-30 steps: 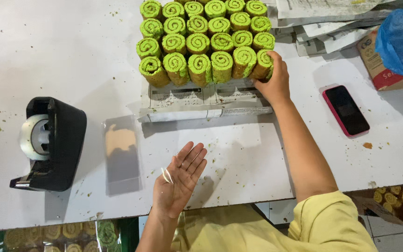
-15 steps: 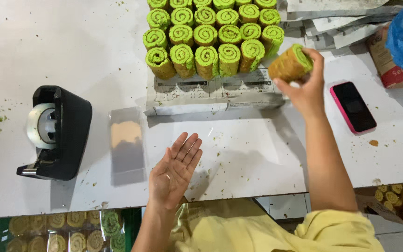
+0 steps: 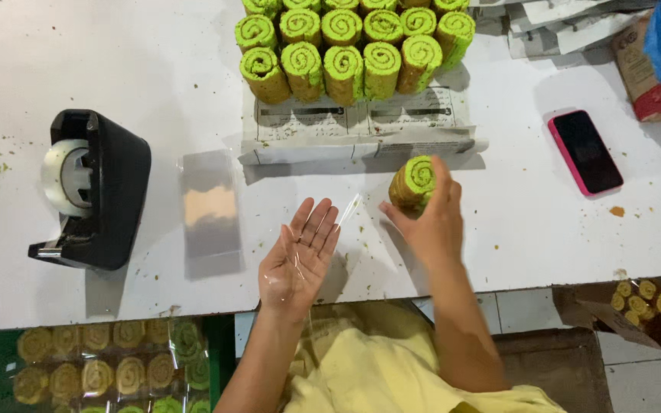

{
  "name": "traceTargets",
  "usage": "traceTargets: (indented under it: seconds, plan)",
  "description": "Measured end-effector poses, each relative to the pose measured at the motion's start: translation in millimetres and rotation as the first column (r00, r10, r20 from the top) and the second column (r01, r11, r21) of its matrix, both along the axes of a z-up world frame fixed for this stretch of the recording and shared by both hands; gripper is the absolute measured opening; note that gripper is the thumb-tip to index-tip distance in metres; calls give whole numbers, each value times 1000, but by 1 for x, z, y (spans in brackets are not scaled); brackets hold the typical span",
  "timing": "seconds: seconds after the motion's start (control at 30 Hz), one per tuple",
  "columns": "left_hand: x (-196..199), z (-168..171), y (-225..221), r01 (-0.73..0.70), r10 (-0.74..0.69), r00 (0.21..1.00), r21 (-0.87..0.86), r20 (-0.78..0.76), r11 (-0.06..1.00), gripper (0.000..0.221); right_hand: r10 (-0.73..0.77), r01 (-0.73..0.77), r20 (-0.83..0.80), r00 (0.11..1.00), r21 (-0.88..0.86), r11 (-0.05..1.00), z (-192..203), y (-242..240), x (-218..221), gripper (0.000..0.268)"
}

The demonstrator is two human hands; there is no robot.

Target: The person places cake rolls into small plastic containers, uses a tape dispenser to seal the containers, and arranges them in a tray.

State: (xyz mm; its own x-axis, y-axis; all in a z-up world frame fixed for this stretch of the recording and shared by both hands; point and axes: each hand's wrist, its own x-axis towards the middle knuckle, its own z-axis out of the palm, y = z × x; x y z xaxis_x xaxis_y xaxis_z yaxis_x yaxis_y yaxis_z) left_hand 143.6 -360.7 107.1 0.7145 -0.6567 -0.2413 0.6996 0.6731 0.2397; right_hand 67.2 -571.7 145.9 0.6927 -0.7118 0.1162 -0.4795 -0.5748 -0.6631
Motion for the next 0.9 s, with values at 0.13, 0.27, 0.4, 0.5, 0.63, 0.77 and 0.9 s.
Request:
traceTargets:
  seconds: [0.13,0.27,0.4,0.5,0.63,0.77,0.9]
  plan:
    - [-1,-6,1,30,-30,999,-19,-18,999,59,121,-119,-36,992,51,992,56,-43,-22,116]
    - [-7,-15,-5,170,-169,981,-1,95,985,63,639,-671,-207,741,-170,722,75,-87,-13,79]
    - [-12,-8,-9,229,-228,965,9,131,973,63,625,-751,-562,542,11,661,100,-82,16,74]
    - [-10,-13,-12,224,-223,967,6,127,975,63,588,-793,-668,457,-5,610,103,-81,30,67]
    - [-10,-5,-10,226,-231,963,46,136,973,64,560,-780,-718,413,39,625,111,-77,37,66]
    - [-11,-10,-10,197,-197,972,12,128,980,64,576,-669,-654,490,142,730,134,-72,39,72]
    - [-12,-11,-15,58,-52,992,-40,118,998,61,607,-610,-294,739,91,787,123,-76,29,78]
